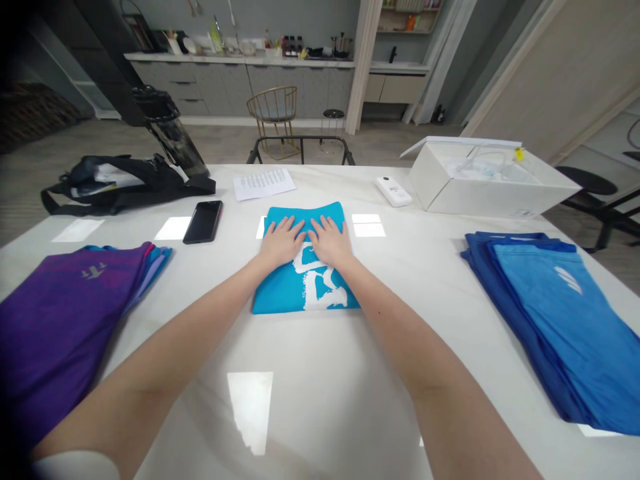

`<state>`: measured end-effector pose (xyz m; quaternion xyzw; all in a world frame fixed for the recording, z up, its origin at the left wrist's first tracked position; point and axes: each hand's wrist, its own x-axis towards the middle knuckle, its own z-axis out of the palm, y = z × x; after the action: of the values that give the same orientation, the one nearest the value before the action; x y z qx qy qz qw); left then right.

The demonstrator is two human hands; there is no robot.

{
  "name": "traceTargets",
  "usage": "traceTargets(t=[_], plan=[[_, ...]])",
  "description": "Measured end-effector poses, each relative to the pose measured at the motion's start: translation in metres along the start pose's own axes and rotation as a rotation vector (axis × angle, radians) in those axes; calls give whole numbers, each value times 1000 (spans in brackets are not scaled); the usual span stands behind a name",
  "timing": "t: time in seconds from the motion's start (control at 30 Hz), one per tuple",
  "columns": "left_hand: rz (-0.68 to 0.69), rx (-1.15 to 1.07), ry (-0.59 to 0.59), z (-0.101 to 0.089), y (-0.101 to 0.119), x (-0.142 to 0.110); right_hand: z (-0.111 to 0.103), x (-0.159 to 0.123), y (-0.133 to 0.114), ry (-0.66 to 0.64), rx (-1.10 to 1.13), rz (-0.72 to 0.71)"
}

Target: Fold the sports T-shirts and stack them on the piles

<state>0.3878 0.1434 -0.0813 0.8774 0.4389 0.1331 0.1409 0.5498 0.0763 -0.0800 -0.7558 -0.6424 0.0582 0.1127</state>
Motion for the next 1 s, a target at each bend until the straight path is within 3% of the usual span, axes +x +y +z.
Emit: traceTargets(t=[0.13, 0.23, 0.3, 0.4, 0.6, 0.77, 0.87, 1.0], plan=[[-122, 12, 69, -11, -8, -6, -8, -5, 23, -20, -3, 178], [55, 27, 148, -16, 8, -21, -13, -18, 12, 98, -31, 125], [151, 28, 95, -11, 22, -39, -10, -35, -5, 136, -37, -11], [160, 51, 10, -1, 29, -68, -3, -65, -22, 62, -35, -120], [71, 172, 50, -7, 21, -103, -10, -105, -12, -7, -81, 55], [261, 155, -32, -4, 37, -130, -6, -134, -24, 0, -75, -74], [217, 165, -54, -3, 35, -149, -4, -152, -19, -53, -66, -70], [175, 150, -115, -20, 16, -164, -18, -172, 2, -103, -27, 33]])
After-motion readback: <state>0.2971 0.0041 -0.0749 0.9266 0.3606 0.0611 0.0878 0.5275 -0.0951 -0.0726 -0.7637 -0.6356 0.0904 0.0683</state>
